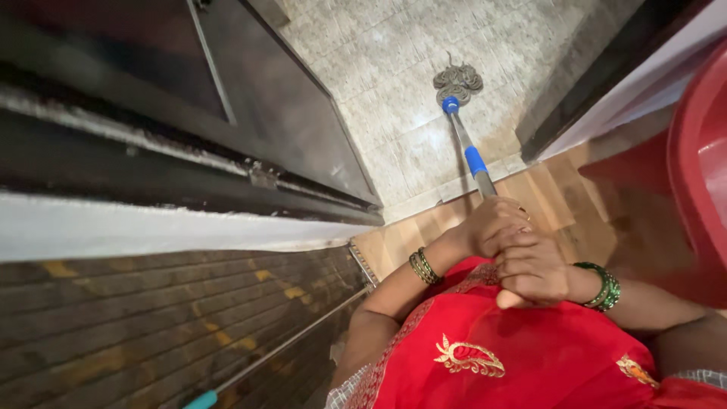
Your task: The person mops a tiled floor using a string mop with a blue handle. They move the mop back and forth in a repetitive motion, cleaning the area near a metal shutter and a red plastic chair.
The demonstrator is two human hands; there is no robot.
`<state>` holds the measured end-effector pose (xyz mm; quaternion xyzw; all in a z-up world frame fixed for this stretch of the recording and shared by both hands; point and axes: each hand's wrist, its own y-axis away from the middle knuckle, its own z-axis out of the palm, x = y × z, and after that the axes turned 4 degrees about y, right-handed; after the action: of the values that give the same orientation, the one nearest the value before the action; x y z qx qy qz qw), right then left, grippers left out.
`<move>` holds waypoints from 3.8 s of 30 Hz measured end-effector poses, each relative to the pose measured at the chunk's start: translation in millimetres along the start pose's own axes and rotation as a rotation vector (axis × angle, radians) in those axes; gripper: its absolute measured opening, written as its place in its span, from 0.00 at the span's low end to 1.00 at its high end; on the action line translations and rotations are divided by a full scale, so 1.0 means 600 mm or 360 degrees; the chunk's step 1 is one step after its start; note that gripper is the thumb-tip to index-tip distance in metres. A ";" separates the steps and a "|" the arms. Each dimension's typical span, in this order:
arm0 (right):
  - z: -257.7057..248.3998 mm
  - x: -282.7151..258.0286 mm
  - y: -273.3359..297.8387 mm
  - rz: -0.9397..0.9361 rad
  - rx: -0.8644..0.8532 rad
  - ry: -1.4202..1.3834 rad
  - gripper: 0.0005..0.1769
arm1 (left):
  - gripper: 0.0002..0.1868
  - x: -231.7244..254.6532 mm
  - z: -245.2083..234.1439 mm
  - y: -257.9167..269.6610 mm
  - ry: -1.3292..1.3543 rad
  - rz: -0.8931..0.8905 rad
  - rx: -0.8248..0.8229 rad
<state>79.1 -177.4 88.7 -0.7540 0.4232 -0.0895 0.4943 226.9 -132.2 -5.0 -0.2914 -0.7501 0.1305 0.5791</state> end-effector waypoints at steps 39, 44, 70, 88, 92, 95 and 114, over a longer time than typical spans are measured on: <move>0.118 0.351 0.148 0.1291 0.0723 0.0293 0.15 | 0.20 -0.493 -0.135 -0.056 -0.0006 -0.0578 -0.0010; 0.114 0.253 0.157 0.1352 0.0716 0.0327 0.18 | 0.21 -0.422 -0.074 -0.043 -0.0148 -0.0284 -0.0110; 0.039 -0.025 0.058 0.0719 0.0362 0.0100 0.13 | 0.22 -0.112 0.067 0.019 0.0233 0.0017 0.0186; -0.063 0.419 0.086 0.0819 0.0429 0.0193 0.19 | 0.19 -0.524 -0.145 -0.184 -0.0092 -0.0230 0.0182; -0.069 0.540 0.098 0.0915 0.0480 0.0278 0.16 | 0.18 -0.624 -0.211 -0.240 -0.0081 0.0033 0.0305; -0.065 0.607 0.108 0.0977 0.0434 0.0372 0.15 | 0.18 -0.700 -0.245 -0.249 -0.0187 0.0078 0.0323; 0.039 0.367 0.149 0.0990 0.0417 0.0033 0.15 | 0.23 -0.428 -0.093 -0.080 0.0084 -0.0164 0.0723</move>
<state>180.6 -335.4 -58.7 -0.5178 0.6229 0.0043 0.5864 306.6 -329.2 -166.7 -0.1181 -0.7000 0.2585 0.6552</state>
